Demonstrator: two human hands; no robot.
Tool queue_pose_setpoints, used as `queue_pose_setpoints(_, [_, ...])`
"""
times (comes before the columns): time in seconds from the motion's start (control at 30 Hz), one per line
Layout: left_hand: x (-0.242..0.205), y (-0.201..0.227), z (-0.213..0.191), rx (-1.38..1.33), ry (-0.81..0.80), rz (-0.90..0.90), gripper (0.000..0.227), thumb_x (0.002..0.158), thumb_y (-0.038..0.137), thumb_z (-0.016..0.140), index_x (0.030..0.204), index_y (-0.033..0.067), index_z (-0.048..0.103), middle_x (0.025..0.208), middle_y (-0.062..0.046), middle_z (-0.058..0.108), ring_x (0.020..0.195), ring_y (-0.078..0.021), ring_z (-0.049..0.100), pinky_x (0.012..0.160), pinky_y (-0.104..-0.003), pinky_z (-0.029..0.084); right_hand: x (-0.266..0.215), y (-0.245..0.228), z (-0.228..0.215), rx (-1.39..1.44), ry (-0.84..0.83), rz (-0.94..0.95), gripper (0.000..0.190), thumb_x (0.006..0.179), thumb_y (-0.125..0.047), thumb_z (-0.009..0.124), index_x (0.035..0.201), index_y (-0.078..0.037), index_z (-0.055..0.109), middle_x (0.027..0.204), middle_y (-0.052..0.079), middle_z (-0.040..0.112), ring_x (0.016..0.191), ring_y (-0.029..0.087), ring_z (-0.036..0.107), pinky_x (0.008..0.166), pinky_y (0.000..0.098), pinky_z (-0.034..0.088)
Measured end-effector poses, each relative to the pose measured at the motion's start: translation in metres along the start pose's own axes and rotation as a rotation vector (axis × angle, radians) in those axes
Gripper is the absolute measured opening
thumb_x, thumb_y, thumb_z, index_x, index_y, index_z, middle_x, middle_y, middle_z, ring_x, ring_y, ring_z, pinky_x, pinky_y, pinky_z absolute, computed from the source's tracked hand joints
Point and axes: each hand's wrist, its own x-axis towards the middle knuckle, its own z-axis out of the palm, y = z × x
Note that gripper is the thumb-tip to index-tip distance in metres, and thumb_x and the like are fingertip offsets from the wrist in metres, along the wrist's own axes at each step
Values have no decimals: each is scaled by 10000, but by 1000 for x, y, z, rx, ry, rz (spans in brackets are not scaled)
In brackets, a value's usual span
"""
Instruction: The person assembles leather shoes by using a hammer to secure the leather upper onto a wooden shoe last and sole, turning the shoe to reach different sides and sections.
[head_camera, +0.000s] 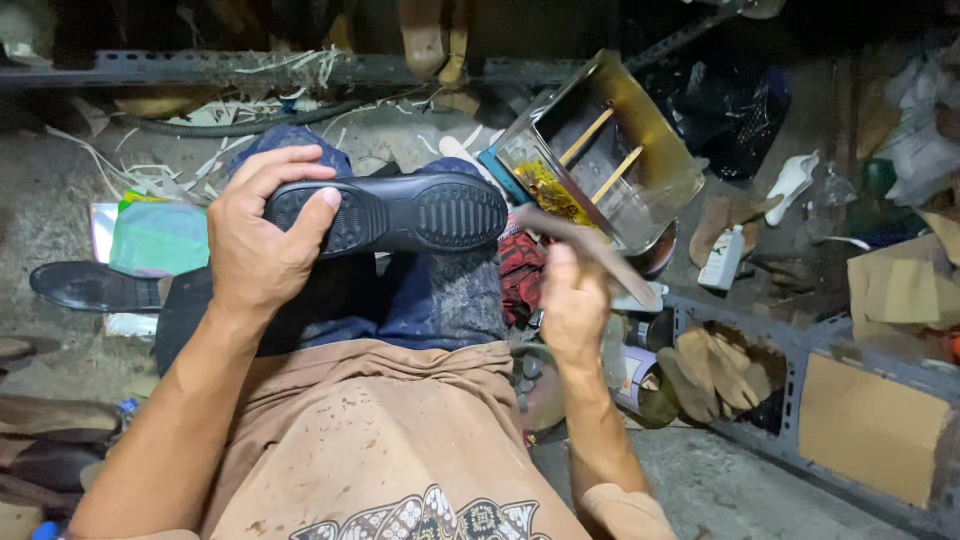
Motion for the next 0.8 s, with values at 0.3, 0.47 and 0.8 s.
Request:
queue_pose_setpoints(0.3, [-1,-1,8,-35,32,-23,127,930,144,760,1053,111,761,1157,-129,728,1107,-355,697,1014,-449,490,14,-34,-10,-42,162,-258,288,1021,-324,641,868,-82,613,576,97,650,506,226,638,506,384,525])
queue_pose_setpoints(0.47, [-3,-6,7,-57,41,-2,130,908,178,766,1028,128,765,1131,-112,732,1064,-343,712,982,-441,509,12,-65,-6,-107,-91,-597,577,1085,-322,535,557,-91,562,429,125,520,409,228,518,506,376,500])
queue_pose_setpoints(0.8, [-4,-7,12,-108,99,-32,132,876,193,769,1001,151,775,1085,-86,743,1033,-326,723,937,-413,531,-11,-93,27,-288,79,-918,396,1082,-275,491,788,-48,627,499,34,533,441,197,559,482,308,479])
